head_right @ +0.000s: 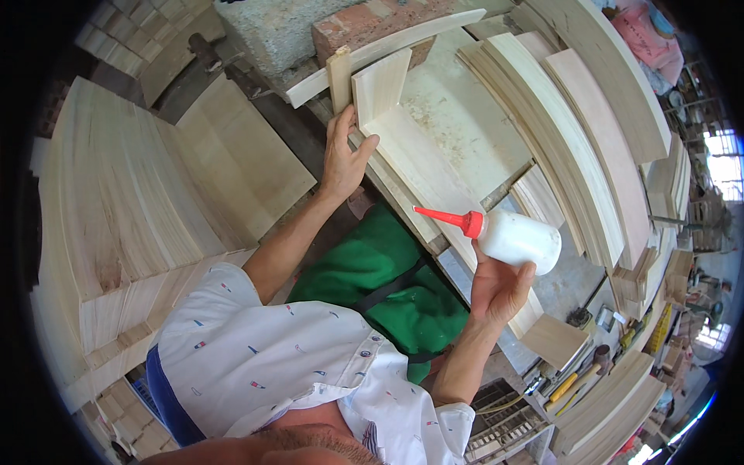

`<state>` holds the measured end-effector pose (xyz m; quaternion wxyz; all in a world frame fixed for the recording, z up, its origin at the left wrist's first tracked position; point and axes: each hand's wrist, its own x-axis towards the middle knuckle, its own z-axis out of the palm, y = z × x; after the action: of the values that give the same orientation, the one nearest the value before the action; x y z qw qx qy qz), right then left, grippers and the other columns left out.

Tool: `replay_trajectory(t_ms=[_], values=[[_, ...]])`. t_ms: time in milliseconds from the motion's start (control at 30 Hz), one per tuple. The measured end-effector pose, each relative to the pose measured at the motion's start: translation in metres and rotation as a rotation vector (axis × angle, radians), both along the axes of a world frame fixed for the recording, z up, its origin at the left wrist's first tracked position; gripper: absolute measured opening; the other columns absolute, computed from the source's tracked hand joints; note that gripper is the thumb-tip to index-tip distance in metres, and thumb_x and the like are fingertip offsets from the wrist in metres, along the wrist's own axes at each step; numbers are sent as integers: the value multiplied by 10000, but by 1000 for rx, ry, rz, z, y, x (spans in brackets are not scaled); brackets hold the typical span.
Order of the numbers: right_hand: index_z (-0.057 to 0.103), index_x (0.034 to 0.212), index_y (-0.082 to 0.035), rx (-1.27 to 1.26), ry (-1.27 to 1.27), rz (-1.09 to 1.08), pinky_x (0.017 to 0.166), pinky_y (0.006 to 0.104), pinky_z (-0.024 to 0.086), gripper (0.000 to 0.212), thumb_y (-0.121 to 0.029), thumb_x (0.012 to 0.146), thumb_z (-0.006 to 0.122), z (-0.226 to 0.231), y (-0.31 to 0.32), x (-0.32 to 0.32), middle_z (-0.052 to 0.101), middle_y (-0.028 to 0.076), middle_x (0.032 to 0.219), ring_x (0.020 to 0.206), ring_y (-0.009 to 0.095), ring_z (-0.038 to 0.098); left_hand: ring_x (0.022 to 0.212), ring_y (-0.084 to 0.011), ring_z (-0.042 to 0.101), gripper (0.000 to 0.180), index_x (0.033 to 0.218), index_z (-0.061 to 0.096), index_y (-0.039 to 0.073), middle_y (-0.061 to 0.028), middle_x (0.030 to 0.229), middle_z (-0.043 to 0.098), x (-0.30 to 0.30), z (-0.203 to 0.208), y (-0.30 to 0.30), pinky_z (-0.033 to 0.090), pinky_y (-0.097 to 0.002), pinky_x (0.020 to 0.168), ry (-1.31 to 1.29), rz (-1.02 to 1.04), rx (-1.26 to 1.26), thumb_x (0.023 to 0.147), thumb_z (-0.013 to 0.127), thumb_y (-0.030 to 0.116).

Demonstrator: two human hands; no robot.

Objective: Assemble a wooden box using wood glue and a pneumatic nailer.

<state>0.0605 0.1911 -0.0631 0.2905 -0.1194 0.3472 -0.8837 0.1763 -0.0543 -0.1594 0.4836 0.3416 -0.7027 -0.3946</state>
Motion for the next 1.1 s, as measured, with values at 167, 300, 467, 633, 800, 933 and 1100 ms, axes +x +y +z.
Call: replay_trajectory(t_ms=[167,300,467,633,800,933,1100], values=[[328,1381,-103,121,101,-72,1016,576,365,748,-315,781,719,19,-7,-22,429,141,1358,1267,334,408,996,-257,520,400,1178,493,-28,-140,1053,518,-6,12,10,420,-357,885,-127,-146,-5,829,634,108],[341,1373,-70,116,342,-53,1005,546,394,709,-316,809,692,56,-33,-41,451,160,1337,1256,322,425,846,-298,573,236,1003,544,-42,-154,916,557,-15,27,1,459,-372,742,-111,-277,-123,838,620,107],[363,1346,-46,135,558,5,965,522,444,680,-253,796,705,78,-80,-49,487,171,1286,1176,304,510,813,-368,576,203,967,536,-36,-184,872,573,-23,27,-6,461,-410,702,-118,-289,-202,837,614,100],[418,1283,-11,195,579,4,935,497,475,601,-184,786,709,72,-107,-48,554,158,1182,1087,280,572,837,-382,576,191,964,535,-36,-192,901,580,-26,23,-7,466,-419,712,-130,-293,-216,846,597,100],[428,1285,1,209,550,-9,956,409,457,656,-101,727,757,70,-118,-38,560,132,1172,1076,240,571,880,-386,581,235,1026,537,-42,-199,945,588,-24,25,-8,477,-418,743,-125,-330,-185,854,590,108],[424,1292,0,205,537,-4,957,402,452,661,-93,727,754,71,-120,-37,559,130,1176,1088,242,564,904,-343,589,437,1259,475,24,-168,993,591,-22,21,-10,495,-410,777,-189,-330,-222,836,580,63],[410,1306,-17,205,568,-10,966,415,437,693,-99,714,761,68,-116,-40,553,143,1187,1127,274,543,919,-330,594,475,1297,463,59,-158,1019,594,-21,28,-9,498,-397,790,-153,-358,-219,834,568,37]])
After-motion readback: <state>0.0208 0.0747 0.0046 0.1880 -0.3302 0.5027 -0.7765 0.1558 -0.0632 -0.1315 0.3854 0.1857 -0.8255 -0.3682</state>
